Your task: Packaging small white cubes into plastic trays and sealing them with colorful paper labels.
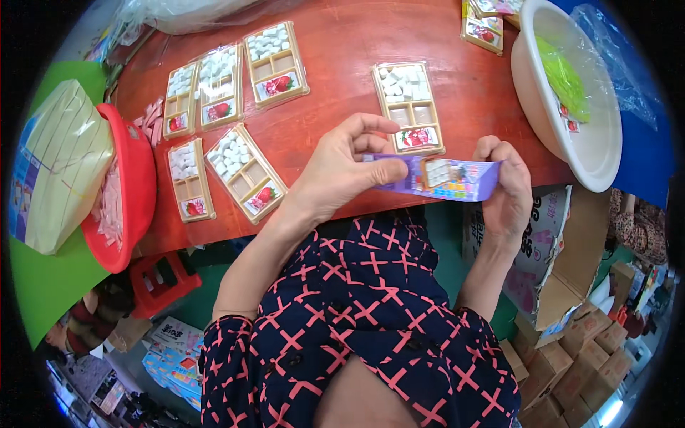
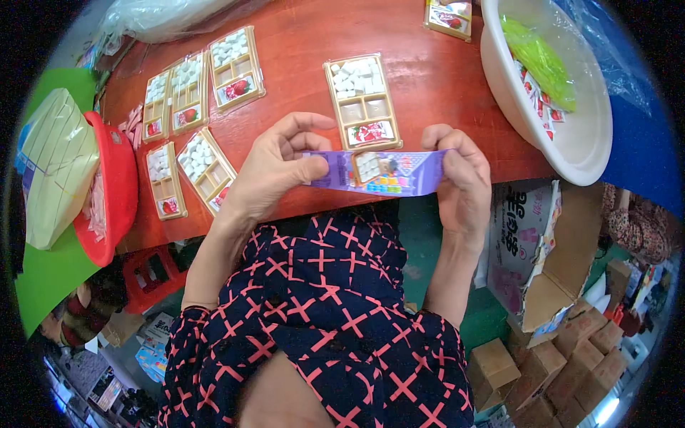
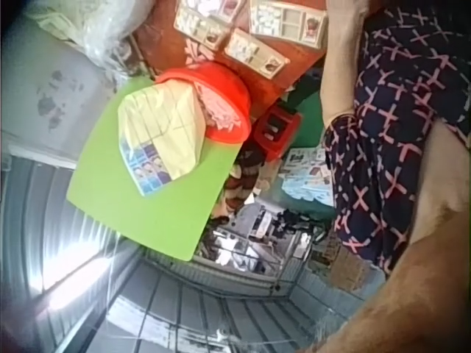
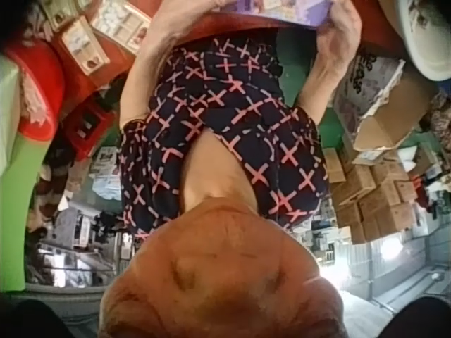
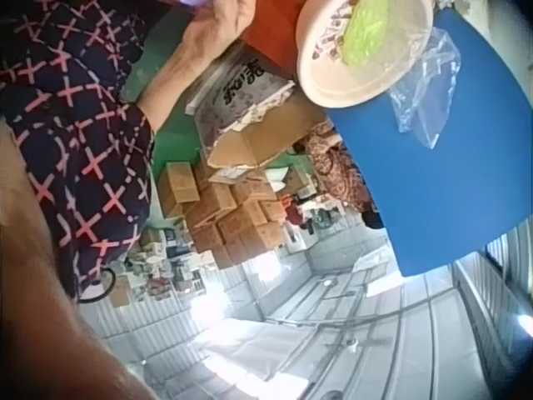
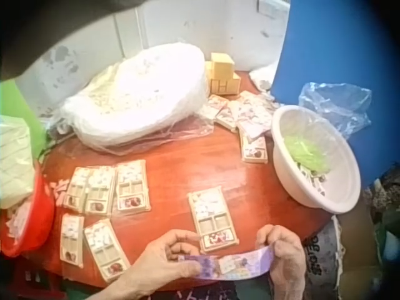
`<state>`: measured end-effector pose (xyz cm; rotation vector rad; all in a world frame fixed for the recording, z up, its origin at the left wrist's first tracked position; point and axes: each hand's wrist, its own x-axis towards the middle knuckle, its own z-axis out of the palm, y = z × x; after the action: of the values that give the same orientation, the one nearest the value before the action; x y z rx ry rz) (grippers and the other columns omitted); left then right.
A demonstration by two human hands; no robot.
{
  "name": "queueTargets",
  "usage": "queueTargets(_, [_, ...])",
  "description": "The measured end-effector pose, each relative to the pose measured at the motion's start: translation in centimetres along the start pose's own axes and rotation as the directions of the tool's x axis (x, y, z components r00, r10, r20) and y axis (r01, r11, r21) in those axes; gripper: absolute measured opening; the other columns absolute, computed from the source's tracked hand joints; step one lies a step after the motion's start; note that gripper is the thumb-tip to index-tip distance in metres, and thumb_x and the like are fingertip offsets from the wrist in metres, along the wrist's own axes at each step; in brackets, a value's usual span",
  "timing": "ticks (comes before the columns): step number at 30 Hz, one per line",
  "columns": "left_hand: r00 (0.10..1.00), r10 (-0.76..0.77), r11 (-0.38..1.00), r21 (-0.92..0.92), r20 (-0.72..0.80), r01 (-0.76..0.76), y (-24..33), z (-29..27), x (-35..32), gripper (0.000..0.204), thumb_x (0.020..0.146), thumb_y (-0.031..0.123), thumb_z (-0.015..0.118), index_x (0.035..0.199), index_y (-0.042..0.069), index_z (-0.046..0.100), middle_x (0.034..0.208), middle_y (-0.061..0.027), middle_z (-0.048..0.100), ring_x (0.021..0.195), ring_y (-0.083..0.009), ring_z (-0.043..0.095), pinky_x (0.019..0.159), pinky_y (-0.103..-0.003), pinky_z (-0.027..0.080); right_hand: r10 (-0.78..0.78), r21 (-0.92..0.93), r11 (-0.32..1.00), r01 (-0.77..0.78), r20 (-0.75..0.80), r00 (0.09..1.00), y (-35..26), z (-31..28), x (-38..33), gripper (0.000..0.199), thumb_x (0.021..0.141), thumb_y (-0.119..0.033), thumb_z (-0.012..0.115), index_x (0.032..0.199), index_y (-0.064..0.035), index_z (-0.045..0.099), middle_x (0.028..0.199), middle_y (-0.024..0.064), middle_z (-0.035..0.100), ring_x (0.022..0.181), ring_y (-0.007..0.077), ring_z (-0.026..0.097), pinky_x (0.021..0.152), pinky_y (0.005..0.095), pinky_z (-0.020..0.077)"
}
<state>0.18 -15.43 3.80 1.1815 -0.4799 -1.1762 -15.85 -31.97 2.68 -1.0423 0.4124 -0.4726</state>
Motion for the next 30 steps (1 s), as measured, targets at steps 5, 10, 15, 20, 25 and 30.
queueTargets(5, [0.967,-0.047,0.973,0.209,-0.249,0.100,-0.8,-0.1,1.0,0.041,0.063,0.001,0.074,0.097,-0.002,0.050,0.065,-0.0016,0.055,0.059,-0.0050,0.051,0.053,-0.018,0.041,0.065,-0.263,0.957,-0.120,-0.209,0.976,0.5,0.9,0.3,0.017,0.078,-0.016,0.058,0.080,-0.0009,0.051,0.085,0.0039,0.051,0.075,0.0077,0.045,0.070,0.0203,0.0349])
queueTargets(10, [0.953,0.048,0.969,0.244,-0.299,0.028,-1.6,-1.3,3.4,0.040,0.065,0.002,0.072,0.098,-0.003,0.050,0.063,-0.0025,0.056,0.057,-0.0064,0.052,0.050,-0.020,0.041,-0.002,-0.687,0.712,-0.145,-0.208,0.978,1.0,0.2,3.2,0.018,0.074,-0.016,0.063,0.076,-0.0008,0.054,0.072,-0.0003,0.052,0.067,0.0058,0.046,0.061,0.0201,0.0363])
queueTargets(15, [0.918,0.145,0.912,0.409,-0.368,0.020,-2.2,-2.0,5.5,0.044,0.066,0.003,0.071,0.102,-0.003,0.046,0.062,-0.0042,0.057,0.059,-0.0088,0.055,0.051,-0.020,0.043,-0.017,-0.890,0.393,-0.230,-0.257,0.966,1.4,-0.1,7.1,0.023,0.070,-0.018,0.068,0.064,-0.0020,0.053,0.059,-0.0013,0.049,0.058,0.0052,0.044,0.051,0.0219,0.0350])
queueTargets(20, [0.898,0.194,0.827,0.558,-0.396,0.068,-2.3,-2.4,6.4,0.047,0.068,0.004,0.070,0.105,-0.004,0.043,0.061,-0.0036,0.056,0.057,-0.0080,0.054,0.050,-0.019,0.042,-0.051,-0.915,0.350,-0.202,-0.234,0.971,2.2,-0.1,9.0,0.029,0.067,-0.022,0.071,0.059,-0.0015,0.051,0.055,0.0002,0.050,0.054,0.0054,0.043,0.047,0.0234,0.0341])
queueTargets(25, [0.876,0.290,0.654,0.748,-0.387,0.114,-2.7,-2.6,6.8,0.049,0.065,0.010,0.073,0.103,-0.003,0.045,0.059,-0.0046,0.056,0.055,-0.0109,0.054,0.051,-0.025,0.043,-0.089,-0.951,0.234,-0.203,-0.229,0.969,2.6,0.8,9.5,0.032,0.065,-0.026,0.072,0.060,-0.0018,0.051,0.056,0.0058,0.052,0.052,0.0117,0.047,0.048,0.0295,0.0368])
queueTargets(30, [0.892,0.279,0.578,0.804,-0.356,0.140,-2.5,-2.3,6.5,0.047,0.066,0.014,0.072,0.102,-0.002,0.046,0.060,-0.0067,0.056,0.056,-0.0152,0.056,0.053,-0.029,0.044,-0.160,-0.980,0.124,-0.154,-0.173,0.972,3.0,1.3,8.3,0.037,0.065,-0.032,0.070,0.063,-0.0009,0.050,0.063,0.0122,0.053,0.056,0.0240,0.052,0.052,0.0368,0.0387])
